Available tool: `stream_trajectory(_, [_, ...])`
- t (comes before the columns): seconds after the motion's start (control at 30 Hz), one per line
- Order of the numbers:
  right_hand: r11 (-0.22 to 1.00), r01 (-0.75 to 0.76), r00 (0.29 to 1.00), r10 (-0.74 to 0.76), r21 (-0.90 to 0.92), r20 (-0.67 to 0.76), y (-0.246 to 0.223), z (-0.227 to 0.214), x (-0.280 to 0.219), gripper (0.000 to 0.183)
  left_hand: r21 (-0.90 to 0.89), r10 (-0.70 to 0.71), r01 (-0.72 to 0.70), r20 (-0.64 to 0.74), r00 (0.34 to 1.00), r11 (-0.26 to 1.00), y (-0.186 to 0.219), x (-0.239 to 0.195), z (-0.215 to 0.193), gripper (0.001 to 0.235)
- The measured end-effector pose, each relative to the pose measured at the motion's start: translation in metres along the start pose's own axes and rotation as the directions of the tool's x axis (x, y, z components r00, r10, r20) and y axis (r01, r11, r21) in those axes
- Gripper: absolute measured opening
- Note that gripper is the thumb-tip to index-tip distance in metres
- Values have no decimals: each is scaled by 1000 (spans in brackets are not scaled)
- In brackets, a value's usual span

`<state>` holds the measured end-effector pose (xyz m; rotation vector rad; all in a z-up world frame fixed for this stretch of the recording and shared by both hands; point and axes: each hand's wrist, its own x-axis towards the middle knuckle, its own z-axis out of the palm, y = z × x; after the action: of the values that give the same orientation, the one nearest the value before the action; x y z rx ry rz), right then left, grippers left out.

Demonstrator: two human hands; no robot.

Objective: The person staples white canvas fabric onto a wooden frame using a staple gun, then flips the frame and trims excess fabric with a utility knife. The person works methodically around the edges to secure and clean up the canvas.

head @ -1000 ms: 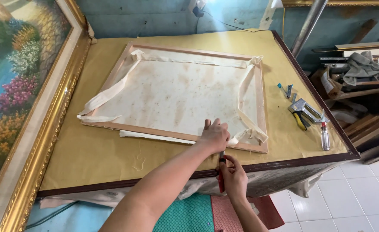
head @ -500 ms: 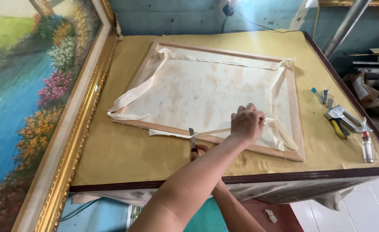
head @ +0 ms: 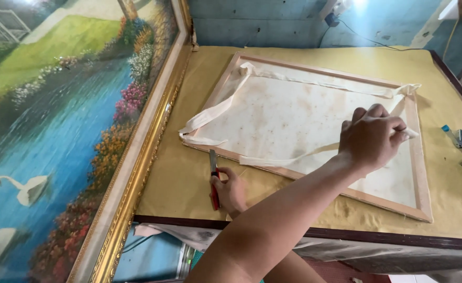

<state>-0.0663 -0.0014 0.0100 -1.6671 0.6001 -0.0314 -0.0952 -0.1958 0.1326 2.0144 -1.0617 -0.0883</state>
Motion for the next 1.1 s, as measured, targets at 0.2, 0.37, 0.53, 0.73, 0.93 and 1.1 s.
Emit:
stream_trajectory(0.2, [790,-96,994,110,606,13,47,-20,7,60,-143,220,-310,-439,871,940,-39,-3,-54,9])
stream_trajectory(0.37, [923,-241,964,263,299,-36,61,-159,-25,29,-74,37,-92,-544,838,993,-164,-8,-106,6])
stream_trajectory(0.53, [951,-308,928,302,6,-217,68,-285,-48,28,214,-552,687,-454,699,694,-261,-50,-115,16])
stream_trajectory(0.73, [918,-353,746,159,-181,-646,78,-404,-28,39,303,-596,672,-312,740,675,-248,-43,-51,15])
stream_trajectory(0.93, [842,-469,706,175,-267,-687,126,-500,10,33,-22,-559,610,-430,709,792,-201,41,54,8])
stream_trajectory(1.1, [777,-431,771,52,-459,-635,109,-512,-5,39,-115,-536,526,-273,799,843,-100,85,96,20])
